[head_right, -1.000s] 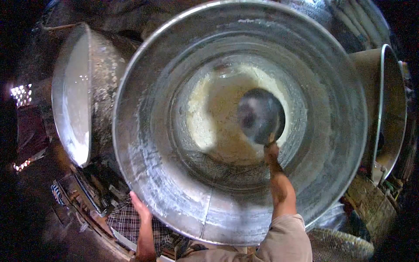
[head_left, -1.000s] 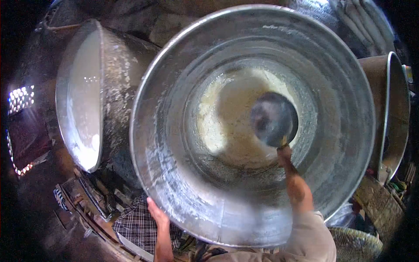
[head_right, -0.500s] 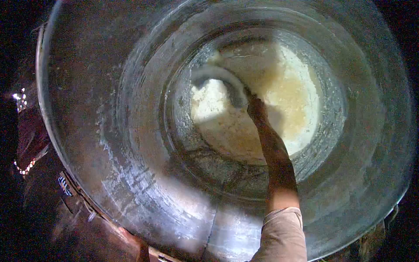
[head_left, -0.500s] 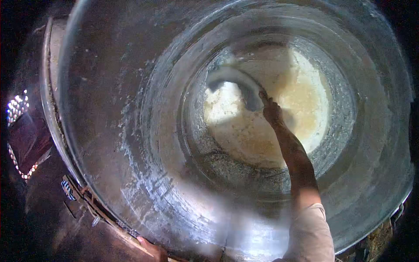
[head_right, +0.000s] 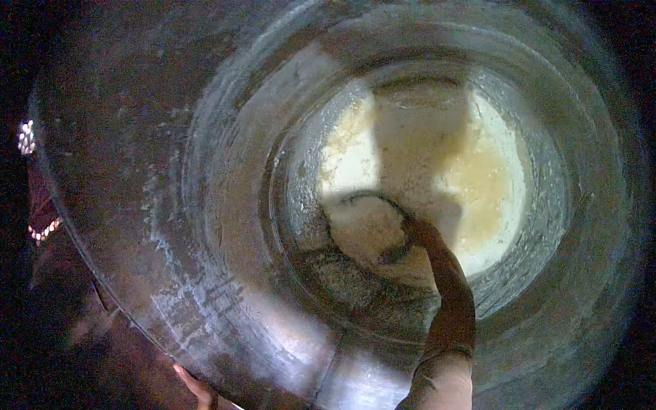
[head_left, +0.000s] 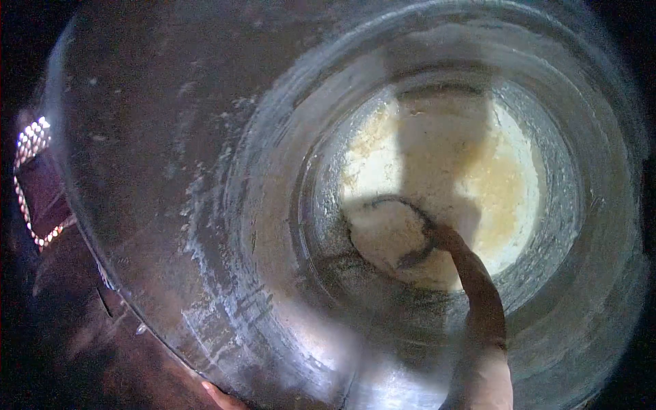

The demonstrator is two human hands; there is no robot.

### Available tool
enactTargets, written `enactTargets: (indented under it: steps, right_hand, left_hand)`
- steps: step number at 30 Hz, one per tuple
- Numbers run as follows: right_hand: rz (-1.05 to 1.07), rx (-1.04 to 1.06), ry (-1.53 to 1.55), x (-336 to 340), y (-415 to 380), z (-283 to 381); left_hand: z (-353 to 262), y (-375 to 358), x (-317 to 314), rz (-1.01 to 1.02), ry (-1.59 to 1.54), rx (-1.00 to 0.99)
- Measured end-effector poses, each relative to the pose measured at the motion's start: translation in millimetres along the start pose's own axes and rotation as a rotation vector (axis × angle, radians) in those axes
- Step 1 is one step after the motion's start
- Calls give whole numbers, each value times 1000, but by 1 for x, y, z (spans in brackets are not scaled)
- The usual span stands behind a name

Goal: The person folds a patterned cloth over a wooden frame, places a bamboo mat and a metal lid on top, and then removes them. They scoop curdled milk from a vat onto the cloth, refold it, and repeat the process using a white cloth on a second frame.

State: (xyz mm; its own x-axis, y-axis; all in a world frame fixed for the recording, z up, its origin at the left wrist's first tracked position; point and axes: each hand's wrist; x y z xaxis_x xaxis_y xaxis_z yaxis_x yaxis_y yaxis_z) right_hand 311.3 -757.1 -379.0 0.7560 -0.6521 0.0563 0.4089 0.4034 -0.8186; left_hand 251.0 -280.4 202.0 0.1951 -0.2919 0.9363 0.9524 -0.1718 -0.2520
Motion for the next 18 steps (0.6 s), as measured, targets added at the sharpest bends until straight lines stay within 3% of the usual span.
enactTargets:
  steps: [3, 4, 6, 8, 9, 12, 13, 15, 16, 18]
  right_hand:
    - [113, 238, -317, -31, -20, -25]
    - [98, 303, -333, -46, -30, -40]
    - [40, 445, -369, -72, -59, -69]
    - [-35, 567, -385, -95, -101, -93]
    - [-45, 569, -260, -97, -128, -92]
    - [-195, 698, 211, -135, -206, -112]
    - [-198, 685, 165, -121, -236, -105]
    - [451, 73, -15, -98, -305, -87]
    - [436, 40, -42, -99, -334, -89]
    - [352, 68, 1106, -109, -384, -93]
  left_hand:
    - [-29, 16, -5, -83, -597, 567]
    - [-34, 19, -7, -99, -613, 579]
    - [-41, 27, -11, 175, -808, 637]
    - [-54, 46, -29, -118, 20, -187]
    - [-64, 57, -29, -137, -6, -164]
    - [-110, 96, -23, 222, -513, 442]
    - [-126, 114, -16, 196, -735, 494]
    - [-138, 129, -17, 108, -999, 512]
    - [-140, 130, -32, 55, -1039, 477]
    - [-145, 138, -37, 97, -1053, 425]
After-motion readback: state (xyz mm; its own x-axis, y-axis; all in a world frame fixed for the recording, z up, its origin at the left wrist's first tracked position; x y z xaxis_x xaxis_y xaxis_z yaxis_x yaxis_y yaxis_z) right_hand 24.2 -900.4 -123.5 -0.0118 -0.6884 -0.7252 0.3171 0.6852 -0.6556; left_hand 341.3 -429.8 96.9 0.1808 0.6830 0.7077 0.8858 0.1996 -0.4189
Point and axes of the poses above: each hand's wrist, its own y-axis towards the middle knuckle, its own x-axis out of the back of the hand, z = x × y, and after that the axes turned 9 degrees about z, right-handed
